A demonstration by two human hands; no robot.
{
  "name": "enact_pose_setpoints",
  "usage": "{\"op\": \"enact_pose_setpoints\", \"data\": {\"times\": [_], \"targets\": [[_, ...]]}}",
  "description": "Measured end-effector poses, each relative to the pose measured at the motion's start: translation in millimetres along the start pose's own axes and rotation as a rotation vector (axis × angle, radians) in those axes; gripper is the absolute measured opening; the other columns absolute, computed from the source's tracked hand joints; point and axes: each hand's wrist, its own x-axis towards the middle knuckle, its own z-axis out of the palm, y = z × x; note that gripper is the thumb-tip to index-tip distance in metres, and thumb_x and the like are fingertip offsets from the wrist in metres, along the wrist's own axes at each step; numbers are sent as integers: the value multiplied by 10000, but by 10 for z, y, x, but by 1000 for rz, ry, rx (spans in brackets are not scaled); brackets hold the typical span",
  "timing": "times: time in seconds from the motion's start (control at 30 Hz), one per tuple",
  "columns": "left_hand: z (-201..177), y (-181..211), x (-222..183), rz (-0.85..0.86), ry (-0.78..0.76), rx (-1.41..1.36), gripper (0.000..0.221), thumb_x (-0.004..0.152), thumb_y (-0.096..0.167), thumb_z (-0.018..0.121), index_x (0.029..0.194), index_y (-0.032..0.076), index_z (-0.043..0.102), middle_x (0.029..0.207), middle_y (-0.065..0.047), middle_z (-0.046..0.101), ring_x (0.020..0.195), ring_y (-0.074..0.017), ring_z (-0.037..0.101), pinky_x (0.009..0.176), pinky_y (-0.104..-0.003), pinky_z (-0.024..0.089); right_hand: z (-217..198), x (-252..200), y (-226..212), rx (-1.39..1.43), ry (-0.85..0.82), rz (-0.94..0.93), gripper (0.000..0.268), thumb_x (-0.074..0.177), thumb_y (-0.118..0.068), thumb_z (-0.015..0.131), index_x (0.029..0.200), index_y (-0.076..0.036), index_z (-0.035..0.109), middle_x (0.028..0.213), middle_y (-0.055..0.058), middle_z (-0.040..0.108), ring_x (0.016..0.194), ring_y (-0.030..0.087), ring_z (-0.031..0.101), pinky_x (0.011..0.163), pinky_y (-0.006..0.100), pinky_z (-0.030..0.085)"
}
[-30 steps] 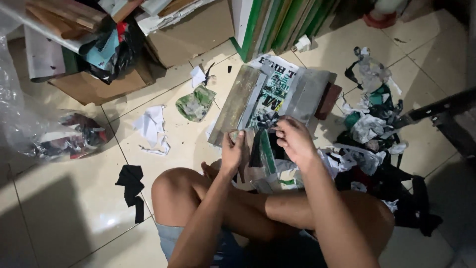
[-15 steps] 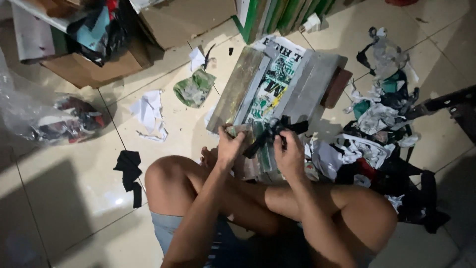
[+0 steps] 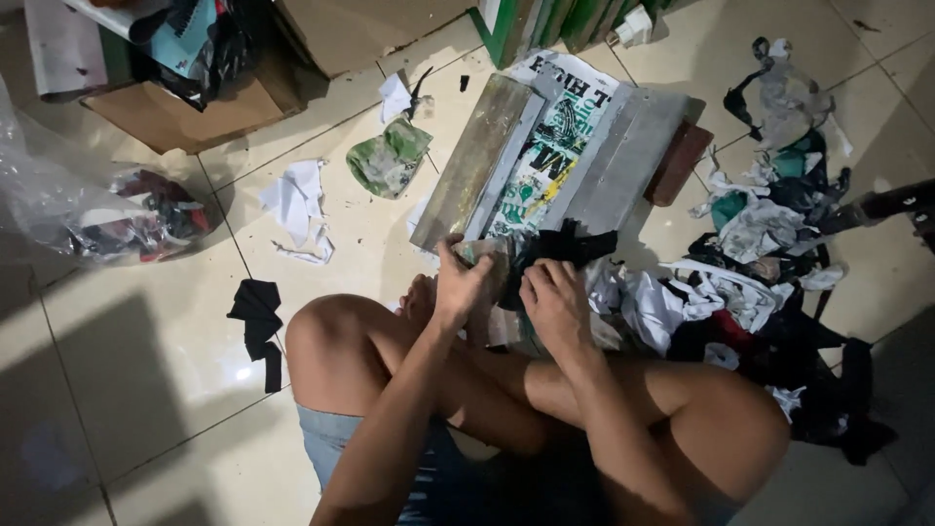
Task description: Cleaning ink residue from a screen printing frame using small pieces of scrap fabric.
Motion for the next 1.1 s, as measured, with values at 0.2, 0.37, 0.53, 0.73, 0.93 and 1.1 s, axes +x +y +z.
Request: {"op": "enact_pose_setpoints", "data": {"times": [0.2,0.37,0.53,0.73,0.93,1.1], "targets": [[-18,66,-92,24,-6,18,710,859,378,717,1409,86,377,1243,-376,594,1203,-538,604,1021,-617,480,12,49,30,99,-180,204,186,1016,-206,669,1114,-74,754,1037,158,718,944,357,705,685,408,602],[-19,224,-200,49,39,77,748,937,588,653,1317,-46,534,1100,-356,681,1121,-491,673,946,-596,503,10,19,38,79,-326,351,232,987,-324,703,1132,-165,789,1157,79,711,1090,327,687,824,403,599],[-1,-62,-57,53,88,81,602,975,519,627,1174,-49,612,1000,-316,694,1026,-436,695,883,-564,510,84,-34,-173,34,-233,360,241,1046,-250,621,1141,-97,781,1140,149,710,1068,371,672,815,463,593],[-46,13,-117,80,105,86,542,960,516,662,1055,-16,636,886,-258,688,920,-373,694,855,-522,518,47,-53,-213,145,-210,297,212,1053,-150,599,1088,-7,752,1056,234,698,985,470,643,775,545,577],[30,-48,-47,89,91,140,554,968,523,652,1099,-14,621,886,-273,686,936,-355,694,854,-515,509,308,-171,99,137,-162,249,179,1019,-236,656,1036,-101,772,988,110,707,903,352,669,743,413,581],[13,82,-34,54,64,172,732,958,596,606,1258,-71,587,1035,-330,710,1100,-451,691,930,-559,506,542,-105,287,106,-127,286,125,987,-320,678,1002,-209,734,929,3,656,912,276,667,749,359,553]]}}
